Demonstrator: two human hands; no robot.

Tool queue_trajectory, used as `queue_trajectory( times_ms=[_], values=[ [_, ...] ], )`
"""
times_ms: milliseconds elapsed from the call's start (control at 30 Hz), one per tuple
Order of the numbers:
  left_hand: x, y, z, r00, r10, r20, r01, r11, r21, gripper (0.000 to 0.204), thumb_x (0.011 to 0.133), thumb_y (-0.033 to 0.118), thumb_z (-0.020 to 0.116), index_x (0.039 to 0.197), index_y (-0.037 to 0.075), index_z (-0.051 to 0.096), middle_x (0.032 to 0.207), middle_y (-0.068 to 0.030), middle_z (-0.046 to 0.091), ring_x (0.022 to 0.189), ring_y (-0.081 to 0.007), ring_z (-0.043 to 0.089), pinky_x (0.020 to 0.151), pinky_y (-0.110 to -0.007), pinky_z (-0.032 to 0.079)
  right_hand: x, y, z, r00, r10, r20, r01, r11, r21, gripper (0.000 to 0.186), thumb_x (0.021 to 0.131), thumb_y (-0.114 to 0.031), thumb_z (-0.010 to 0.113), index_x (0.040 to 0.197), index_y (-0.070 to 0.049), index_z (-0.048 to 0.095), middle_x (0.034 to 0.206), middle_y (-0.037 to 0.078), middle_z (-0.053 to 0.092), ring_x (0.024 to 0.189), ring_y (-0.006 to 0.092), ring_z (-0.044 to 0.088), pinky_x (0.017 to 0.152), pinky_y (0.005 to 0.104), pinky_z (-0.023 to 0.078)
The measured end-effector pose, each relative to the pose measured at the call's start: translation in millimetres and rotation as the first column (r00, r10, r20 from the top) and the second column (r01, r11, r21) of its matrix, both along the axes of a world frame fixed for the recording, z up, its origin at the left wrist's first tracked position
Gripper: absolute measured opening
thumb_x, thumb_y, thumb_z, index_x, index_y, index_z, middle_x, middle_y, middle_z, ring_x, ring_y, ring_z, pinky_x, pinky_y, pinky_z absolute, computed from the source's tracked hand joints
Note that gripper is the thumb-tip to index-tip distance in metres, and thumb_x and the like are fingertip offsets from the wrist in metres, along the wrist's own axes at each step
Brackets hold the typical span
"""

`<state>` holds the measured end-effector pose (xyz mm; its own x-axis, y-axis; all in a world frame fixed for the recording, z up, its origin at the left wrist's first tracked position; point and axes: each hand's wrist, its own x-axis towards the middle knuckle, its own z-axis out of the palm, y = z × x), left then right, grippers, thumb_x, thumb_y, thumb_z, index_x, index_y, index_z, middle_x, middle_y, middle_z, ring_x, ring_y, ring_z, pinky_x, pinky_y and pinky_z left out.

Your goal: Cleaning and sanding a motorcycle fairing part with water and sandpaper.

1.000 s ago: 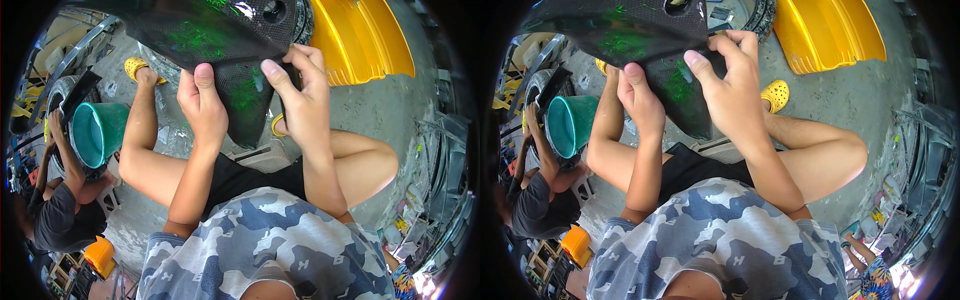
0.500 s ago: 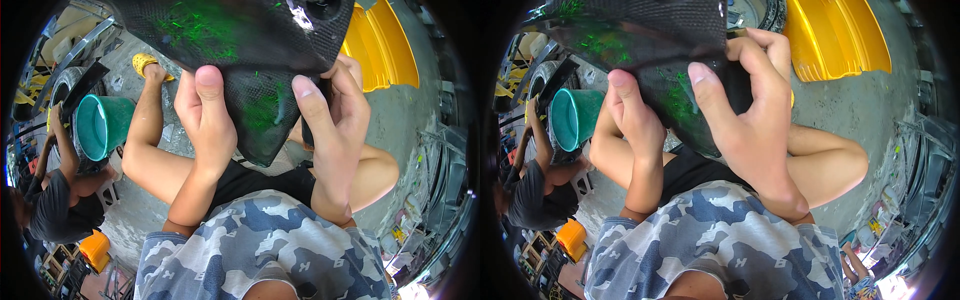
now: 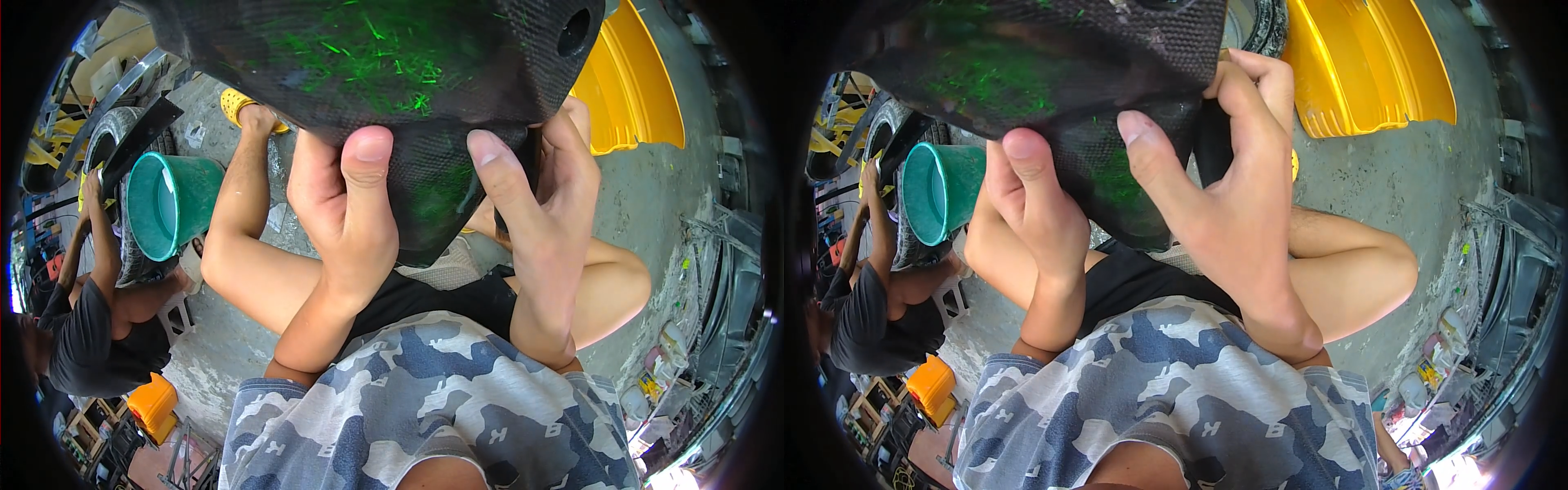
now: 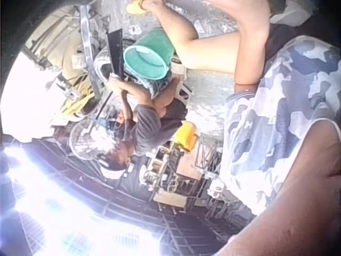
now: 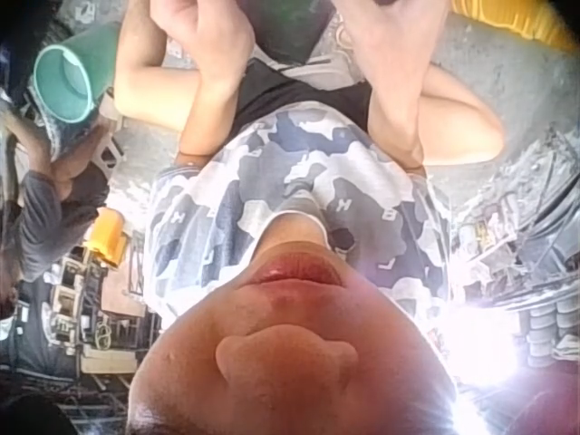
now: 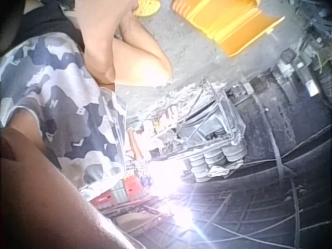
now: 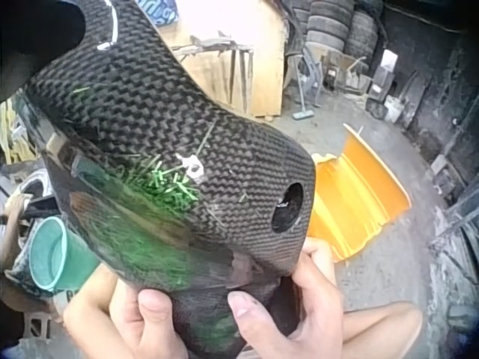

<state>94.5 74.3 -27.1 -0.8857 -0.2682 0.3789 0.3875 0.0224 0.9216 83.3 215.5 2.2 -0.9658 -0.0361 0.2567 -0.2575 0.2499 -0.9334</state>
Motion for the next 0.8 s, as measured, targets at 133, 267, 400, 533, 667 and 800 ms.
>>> queue_trajectory(
  times_ms=[133, 267, 400, 533, 667, 800],
  values=[
    [1.2, 0.1, 0.4, 1.000, -0.020, 0.014, 0.019, 1.000, 0.021, 0.046, 0.098, 0.036, 0.049, 0.121, -0.004, 0.050, 0.113, -0.0075, 0.060, 0.100, -0.0133, 0.055, 0.089, -0.026, 0.043, -0.9, 0.3, -2.1, 1.000, -0.001, 0.021, 0.001, 1.000, 0.011, 0.033, 0.083, -0.003, 0.063, 0.114, 0.006, 0.055, 0.109, 0.006, 0.048, 0.104, 0.0151, 0.048, 0.094, 0.0262, 0.034],
    [0.1, 1.0, -1.3, 1.000, -0.007, -0.007, 0.007, 1.000, 0.006, 0.046, 0.098, 0.036, 0.051, 0.123, -0.003, 0.049, 0.113, -0.0075, 0.059, 0.101, -0.0134, 0.055, 0.089, -0.026, 0.043, -1.9, 0.8, -3.2, 0.999, 0.015, 0.039, -0.013, 0.999, -0.044, 0.035, 0.083, -0.004, 0.064, 0.115, 0.006, 0.054, 0.112, 0.006, 0.050, 0.106, 0.0150, 0.049, 0.095, 0.0266, 0.035],
    [-3.6, 3.0, -2.9, 0.998, 0.007, -0.070, 0.001, 0.994, 0.110, 0.026, 0.095, 0.019, 0.057, 0.110, -0.002, 0.056, 0.100, -0.0054, 0.059, 0.088, -0.0111, 0.052, 0.080, -0.023, 0.041, -2.1, 2.0, -4.8, 0.997, 0.023, 0.071, -0.020, 0.999, -0.034, 0.037, 0.083, -0.005, 0.064, 0.116, 0.006, 0.053, 0.113, 0.006, 0.052, 0.106, 0.0147, 0.050, 0.095, 0.0269, 0.036],
    [-3.0, 2.2, -3.8, 0.998, 0.021, -0.066, -0.016, 0.997, 0.078, 0.026, 0.095, 0.019, 0.057, 0.110, -0.002, 0.056, 0.100, -0.0054, 0.059, 0.087, -0.0111, 0.052, 0.080, -0.023, 0.041, -2.1, 0.6, -8.6, 0.998, 0.017, 0.053, -0.017, 1.000, -0.002, 0.037, 0.084, -0.005, 0.065, 0.117, 0.006, 0.053, 0.113, 0.006, 0.053, 0.104, 0.0143, 0.051, 0.093, 0.0267, 0.038],
    [-3.8, 3.8, -2.6, 0.998, 0.008, -0.059, -0.003, 0.995, 0.096, 0.026, 0.096, 0.021, 0.056, 0.108, -0.002, 0.057, 0.099, -0.0051, 0.060, 0.087, -0.0105, 0.051, 0.080, -0.023, 0.041, -2.4, 3.5, -7.5, 0.996, 0.026, 0.081, -0.024, 0.999, -0.029, 0.037, 0.084, -0.006, 0.065, 0.117, 0.006, 0.054, 0.113, 0.006, 0.053, 0.105, 0.0143, 0.050, 0.094, 0.0269, 0.037],
    [-3.0, 4.6, 2.0, 1.000, 0.024, -0.012, -0.023, 0.993, 0.116, 0.026, 0.096, 0.024, 0.055, 0.105, -0.001, 0.057, 0.095, -0.0035, 0.059, 0.084, -0.0089, 0.050, 0.078, -0.022, 0.040, -2.0, 2.0, -6.9, 0.998, 0.013, 0.054, -0.013, 1.000, -0.002, 0.036, 0.083, -0.005, 0.065, 0.116, 0.006, 0.054, 0.112, 0.006, 0.053, 0.105, 0.0144, 0.049, 0.094, 0.0268, 0.036]
  ],
)
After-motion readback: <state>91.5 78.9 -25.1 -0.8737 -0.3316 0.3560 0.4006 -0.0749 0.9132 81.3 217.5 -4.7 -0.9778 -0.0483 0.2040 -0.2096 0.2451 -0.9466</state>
